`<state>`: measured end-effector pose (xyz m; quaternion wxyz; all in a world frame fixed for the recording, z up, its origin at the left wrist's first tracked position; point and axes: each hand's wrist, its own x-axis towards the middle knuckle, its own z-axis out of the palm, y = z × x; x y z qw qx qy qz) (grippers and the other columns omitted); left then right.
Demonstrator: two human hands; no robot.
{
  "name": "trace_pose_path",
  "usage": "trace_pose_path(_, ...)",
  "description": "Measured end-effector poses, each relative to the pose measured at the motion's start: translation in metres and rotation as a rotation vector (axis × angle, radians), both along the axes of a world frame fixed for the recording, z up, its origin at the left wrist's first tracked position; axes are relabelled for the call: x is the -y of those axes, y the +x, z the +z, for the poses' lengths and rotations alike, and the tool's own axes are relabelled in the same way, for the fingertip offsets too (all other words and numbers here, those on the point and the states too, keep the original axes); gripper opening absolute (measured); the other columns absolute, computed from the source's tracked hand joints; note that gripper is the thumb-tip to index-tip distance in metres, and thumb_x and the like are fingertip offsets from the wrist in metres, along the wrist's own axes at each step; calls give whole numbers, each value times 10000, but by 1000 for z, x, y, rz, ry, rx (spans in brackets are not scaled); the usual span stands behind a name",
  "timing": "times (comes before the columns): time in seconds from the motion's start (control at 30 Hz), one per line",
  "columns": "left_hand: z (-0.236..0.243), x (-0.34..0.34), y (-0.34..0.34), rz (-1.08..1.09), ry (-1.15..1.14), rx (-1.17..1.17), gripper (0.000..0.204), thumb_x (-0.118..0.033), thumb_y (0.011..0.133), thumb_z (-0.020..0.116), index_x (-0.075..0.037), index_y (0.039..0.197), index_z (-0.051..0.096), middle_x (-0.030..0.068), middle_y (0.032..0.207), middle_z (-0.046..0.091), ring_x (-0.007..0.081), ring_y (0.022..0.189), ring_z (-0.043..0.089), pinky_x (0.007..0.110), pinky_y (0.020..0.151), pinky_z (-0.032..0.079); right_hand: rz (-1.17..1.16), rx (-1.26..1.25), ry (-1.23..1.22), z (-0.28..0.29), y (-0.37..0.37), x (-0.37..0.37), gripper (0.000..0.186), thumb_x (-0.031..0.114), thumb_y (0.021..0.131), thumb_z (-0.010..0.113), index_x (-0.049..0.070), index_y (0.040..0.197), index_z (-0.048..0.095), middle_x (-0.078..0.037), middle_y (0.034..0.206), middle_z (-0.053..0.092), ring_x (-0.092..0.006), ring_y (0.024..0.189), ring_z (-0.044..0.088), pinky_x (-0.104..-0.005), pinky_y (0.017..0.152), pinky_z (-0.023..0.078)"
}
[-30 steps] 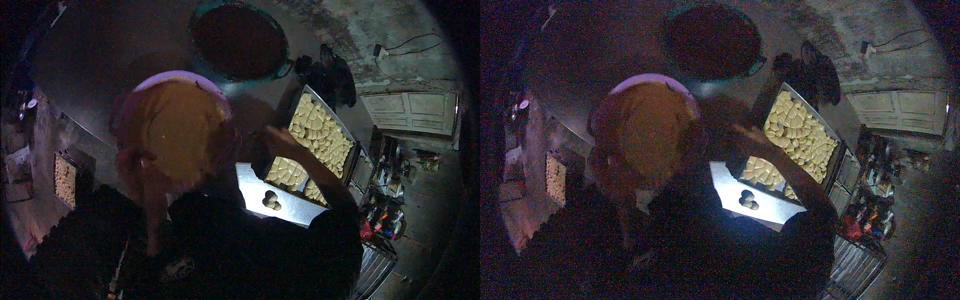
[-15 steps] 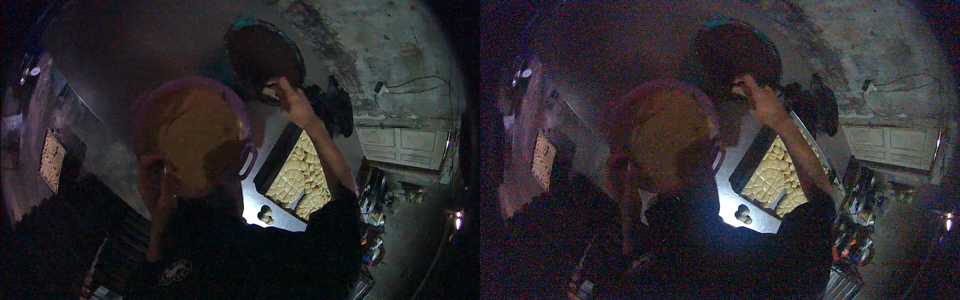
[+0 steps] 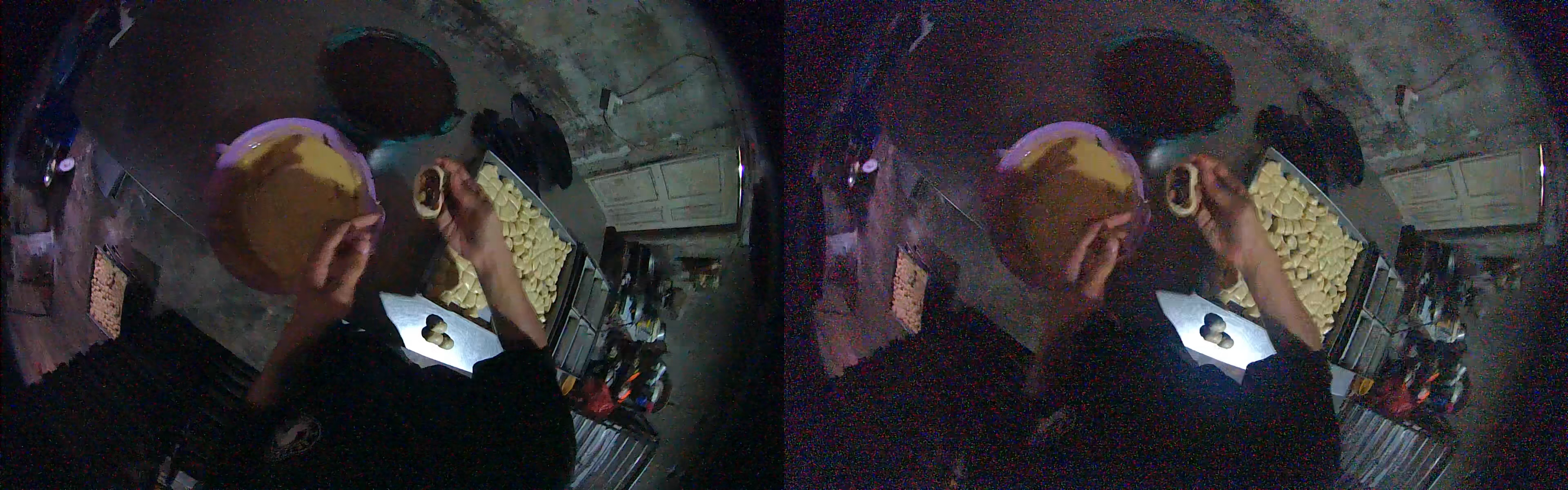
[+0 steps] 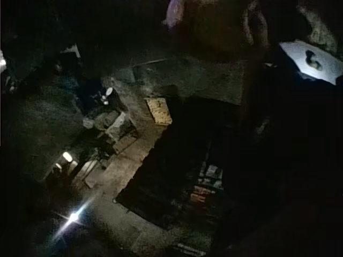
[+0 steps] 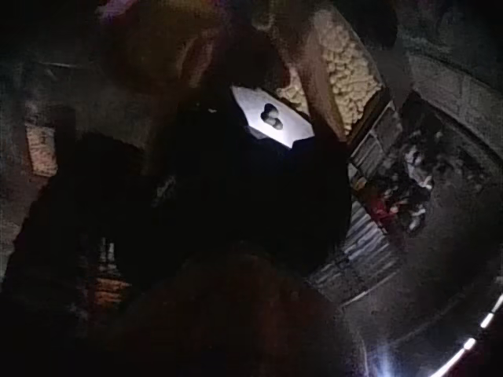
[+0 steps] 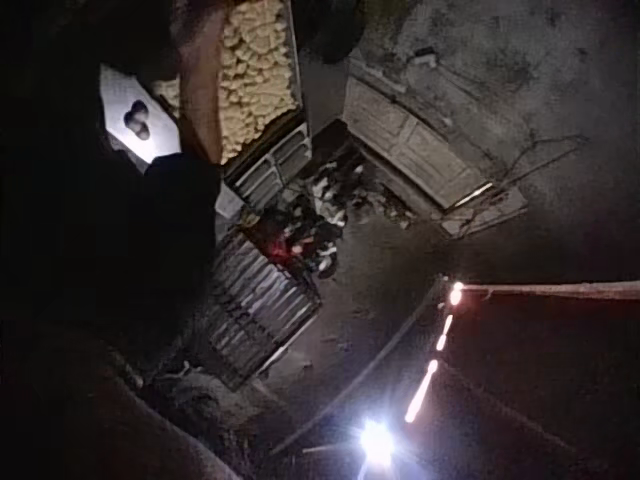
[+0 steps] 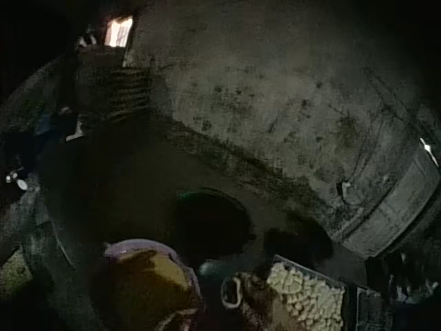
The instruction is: The person takes a tray of dough portions, fills each portion with a brown paste by hand from a bucket, and places the filled dough into a loaf pan.
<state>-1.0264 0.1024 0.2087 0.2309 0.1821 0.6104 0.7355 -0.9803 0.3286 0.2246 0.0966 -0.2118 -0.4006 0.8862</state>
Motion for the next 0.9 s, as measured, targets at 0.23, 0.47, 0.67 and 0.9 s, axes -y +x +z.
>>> trace_pose_path(0.23, 1, -67, 98, -253, 345, 600, 258, -246, 1028, 508, -33, 1108, 629, 74, 1076, 659, 159, 1060, 602, 348, 974, 464, -242, -223, 151, -11, 136, 34, 421, 88, 932, 642, 39, 1318, 481, -67, 1019, 674, -141, 895, 647, -278, 748, 525)
trace_pose_path(0.47, 9, -92, 196, -429, 293, 946, 310, -252, 1015, 529, -40, 1241, 557, 57, 1199, 618, 186, 1131, 595, 372, 1000, 466, -297, -145, 548, -1, 300, 22, 511, 21, 800, 771, 9, 1280, 598, -134, 1259, 616, -210, 1097, 626, -353, 904, 529)
trace_pose_path(0.67, 18, -102, 279, -634, 310, 456, 425, 38, 876, 654, 22, 1292, 569, 107, 1397, 497, 199, 1274, 491, 339, 1061, 410, -478, 48, 1625, 24, 377, 30, 412, 23, 741, 773, 69, 1141, 686, -182, 1325, 561, -289, 1096, 635, -356, 852, 549)
trace_pose_path(0.9, 16, -102, 335, -556, 276, 364, 300, -231, 1023, 514, 7, 1134, 657, 144, 1328, 581, 223, 1195, 551, 368, 1023, 413, -382, -77, 1738, 30, 435, 41, 335, 17, 727, 699, -18, 1060, 691, -163, 1178, 641, -315, 1078, 634, -383, 874, 542)
